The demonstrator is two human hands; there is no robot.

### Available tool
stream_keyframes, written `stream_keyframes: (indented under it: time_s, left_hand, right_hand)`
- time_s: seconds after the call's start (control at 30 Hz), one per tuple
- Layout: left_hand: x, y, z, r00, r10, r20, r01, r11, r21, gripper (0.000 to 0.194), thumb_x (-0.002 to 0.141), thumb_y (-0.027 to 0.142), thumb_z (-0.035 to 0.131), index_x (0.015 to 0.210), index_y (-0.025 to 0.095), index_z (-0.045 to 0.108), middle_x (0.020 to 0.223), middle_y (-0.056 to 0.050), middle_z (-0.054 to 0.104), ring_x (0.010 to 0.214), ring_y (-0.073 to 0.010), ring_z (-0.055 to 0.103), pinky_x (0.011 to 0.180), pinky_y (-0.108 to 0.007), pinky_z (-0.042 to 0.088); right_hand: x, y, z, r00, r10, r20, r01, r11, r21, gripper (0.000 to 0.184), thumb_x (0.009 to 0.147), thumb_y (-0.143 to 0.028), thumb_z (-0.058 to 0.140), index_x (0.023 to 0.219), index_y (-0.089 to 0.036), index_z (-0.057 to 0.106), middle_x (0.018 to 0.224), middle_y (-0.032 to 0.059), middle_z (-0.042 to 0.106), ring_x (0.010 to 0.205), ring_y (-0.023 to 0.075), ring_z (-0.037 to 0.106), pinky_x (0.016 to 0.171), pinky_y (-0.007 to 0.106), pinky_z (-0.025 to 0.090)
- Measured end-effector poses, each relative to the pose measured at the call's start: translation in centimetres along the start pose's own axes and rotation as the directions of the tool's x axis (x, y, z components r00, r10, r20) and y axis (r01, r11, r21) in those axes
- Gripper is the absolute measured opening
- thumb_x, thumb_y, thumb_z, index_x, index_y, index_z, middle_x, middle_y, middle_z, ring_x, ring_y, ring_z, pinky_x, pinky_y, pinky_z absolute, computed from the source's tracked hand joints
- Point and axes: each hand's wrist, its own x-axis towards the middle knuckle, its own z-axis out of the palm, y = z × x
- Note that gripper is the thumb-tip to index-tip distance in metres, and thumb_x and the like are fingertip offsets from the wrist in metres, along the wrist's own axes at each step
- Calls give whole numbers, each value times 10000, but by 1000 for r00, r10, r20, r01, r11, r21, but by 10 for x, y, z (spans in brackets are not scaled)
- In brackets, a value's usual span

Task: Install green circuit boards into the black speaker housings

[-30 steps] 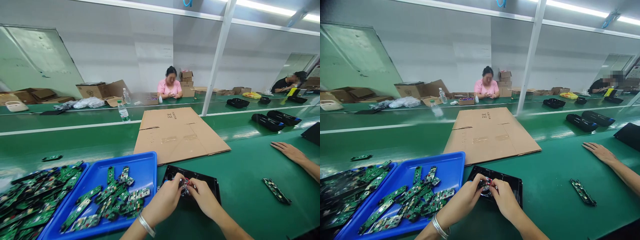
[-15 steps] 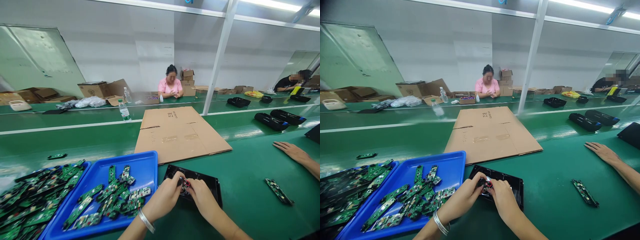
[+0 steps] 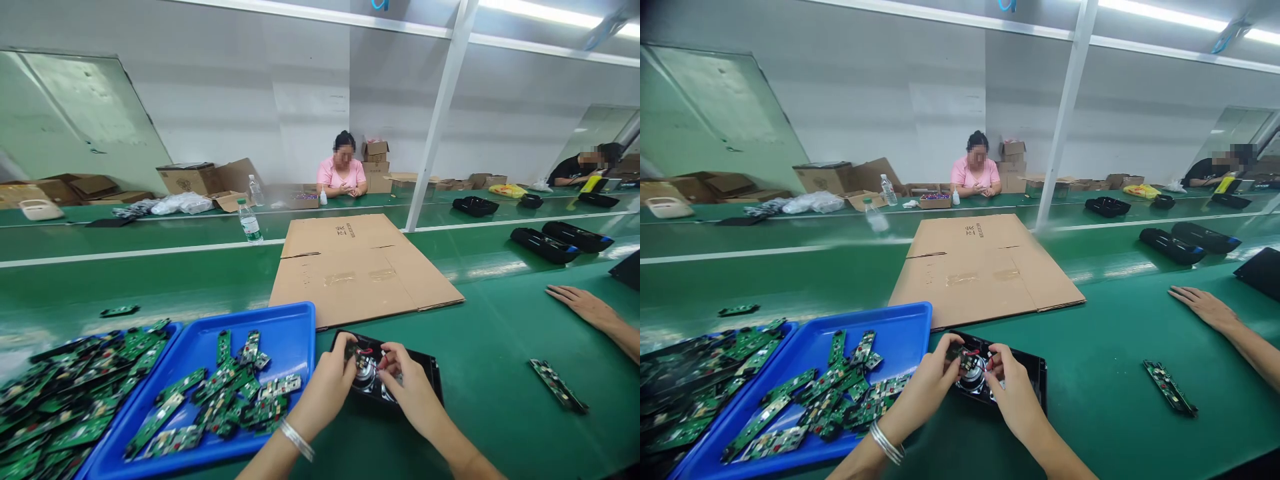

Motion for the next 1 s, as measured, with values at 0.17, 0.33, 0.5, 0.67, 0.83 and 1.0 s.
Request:
stream_keyframes:
  time_s: [0.17, 0.33, 0.5, 0.67, 0.83, 1.0]
  left_hand:
    - [6, -11, 2, 991, -69, -117, 64, 997, -49, 251, 889, 251, 459, 1130, 192, 501, 717, -36, 663, 675, -213, 674, 647, -298, 512]
    - [2, -10, 8, 997, -41, -72, 41, 999, 4, 260, 898, 255, 440, 1146, 192, 491, 731, -45, 675, 711, -232, 679, 670, -317, 507]
    - [-5, -4, 10, 1000, 21, 6, -21, 995, 93, 236, 905, 232, 416, 1128, 208, 492, 784, -52, 674, 785, -236, 669, 694, -307, 483]
    - [-6, 2, 7, 998, 35, 53, -44, 982, 186, 276, 915, 205, 384, 1178, 218, 467, 795, -46, 664, 765, -226, 652, 670, -286, 460]
    - [-6, 10, 1, 997, -18, 78, -3, 967, 255, 393, 926, 213, 376, 1316, 204, 418, 763, -43, 655, 730, -227, 644, 660, -289, 458]
    - [-5, 7, 0, 994, -20, 107, -10, 962, 271, 529, 947, 218, 331, 1467, 175, 242, 792, -81, 659, 755, -235, 657, 666, -302, 470]
  right_hand:
    - [-3, -7, -4, 998, 9, 57, -9, 1000, 15, 129, 854, -262, 457, 919, -202, 550, 869, 36, 645, 772, 166, 631, 728, 277, 505]
    - [-6, -8, -1, 981, -152, 122, 172, 970, -172, 203, 912, -281, 448, 864, -201, 629, 845, 33, 653, 766, 175, 603, 728, 284, 458]
    - [-6, -3, 1, 982, -176, 69, 187, 952, -243, 209, 922, -234, 443, 854, -191, 636, 809, 31, 629, 717, 160, 584, 664, 262, 440]
    - [-6, -2, 0, 971, -232, 55, 239, 946, -221, 183, 913, -183, 467, 856, -190, 641, 827, 28, 636, 742, 150, 593, 672, 245, 458]
    - [-6, 4, 3, 892, -449, 43, 441, 847, -298, 249, 971, -219, 412, 881, -187, 642, 811, 32, 638, 729, 153, 586, 656, 255, 458]
    - [-6, 4, 7, 767, -638, 65, 562, 620, -548, 351, 1007, -215, 321, 836, -174, 624, 714, 25, 593, 631, 143, 502, 575, 255, 360]
